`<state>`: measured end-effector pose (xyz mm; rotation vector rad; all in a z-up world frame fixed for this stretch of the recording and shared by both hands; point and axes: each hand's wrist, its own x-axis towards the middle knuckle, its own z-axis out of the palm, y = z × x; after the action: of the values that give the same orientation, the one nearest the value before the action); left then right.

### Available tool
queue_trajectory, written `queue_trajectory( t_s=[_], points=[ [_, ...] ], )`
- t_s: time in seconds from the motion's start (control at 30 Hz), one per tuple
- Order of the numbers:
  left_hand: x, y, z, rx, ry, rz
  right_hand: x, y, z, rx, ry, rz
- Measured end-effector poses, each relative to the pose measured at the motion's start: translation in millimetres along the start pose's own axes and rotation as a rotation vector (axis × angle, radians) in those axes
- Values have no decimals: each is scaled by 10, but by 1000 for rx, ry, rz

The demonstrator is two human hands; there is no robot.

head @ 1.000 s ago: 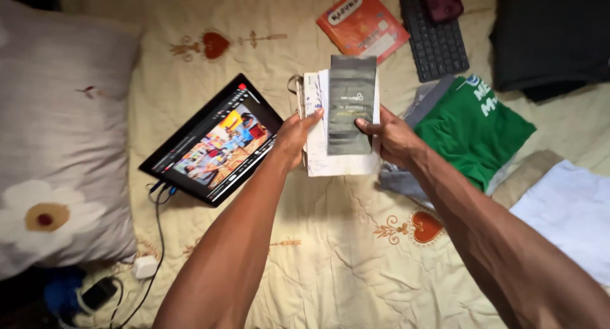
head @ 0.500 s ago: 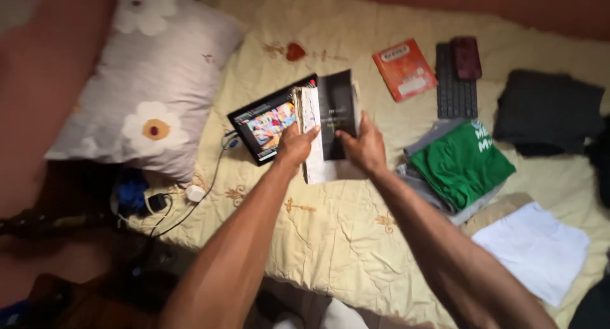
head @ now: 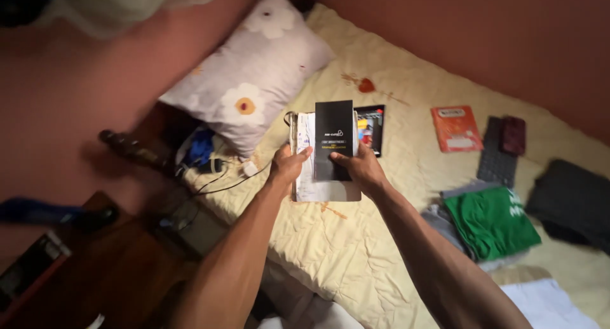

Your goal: Moving and organizing books, electronics, and clothing from a bed onto a bedside table.

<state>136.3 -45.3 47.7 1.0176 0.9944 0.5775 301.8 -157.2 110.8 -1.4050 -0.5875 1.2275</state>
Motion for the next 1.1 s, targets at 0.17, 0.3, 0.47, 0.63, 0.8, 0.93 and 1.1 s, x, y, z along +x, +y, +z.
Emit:
queue_trajectory(
  t_s=[0.17,0.3,0.47,0.63,0.8,0.93,1.1],
  points=[
    [-551,-86,-814,-329,72,-29,-85,-19,716,-269,-230,-55],
    [-1071,-77,-1415,-451,197,3,-50,166,1366,-332,-458,-52],
    [-1550,-239,-2244,-399,380,53,60,591,2278,-329,-517,140],
    [-1803,-603,-3172,-394,482,130,218,1140,3203,-409,-632,62],
    [-2201,-861,-4169,-450,579,12,208,1791,4332,-700,-672,13],
    [-2279,-1600,-5305,-427,802,-139,342,2611,5477,-853,-727,-203],
    [-2572,-3036,-6972,-418,962,-86,518,3570,6628,-972,-995,-260]
  ],
)
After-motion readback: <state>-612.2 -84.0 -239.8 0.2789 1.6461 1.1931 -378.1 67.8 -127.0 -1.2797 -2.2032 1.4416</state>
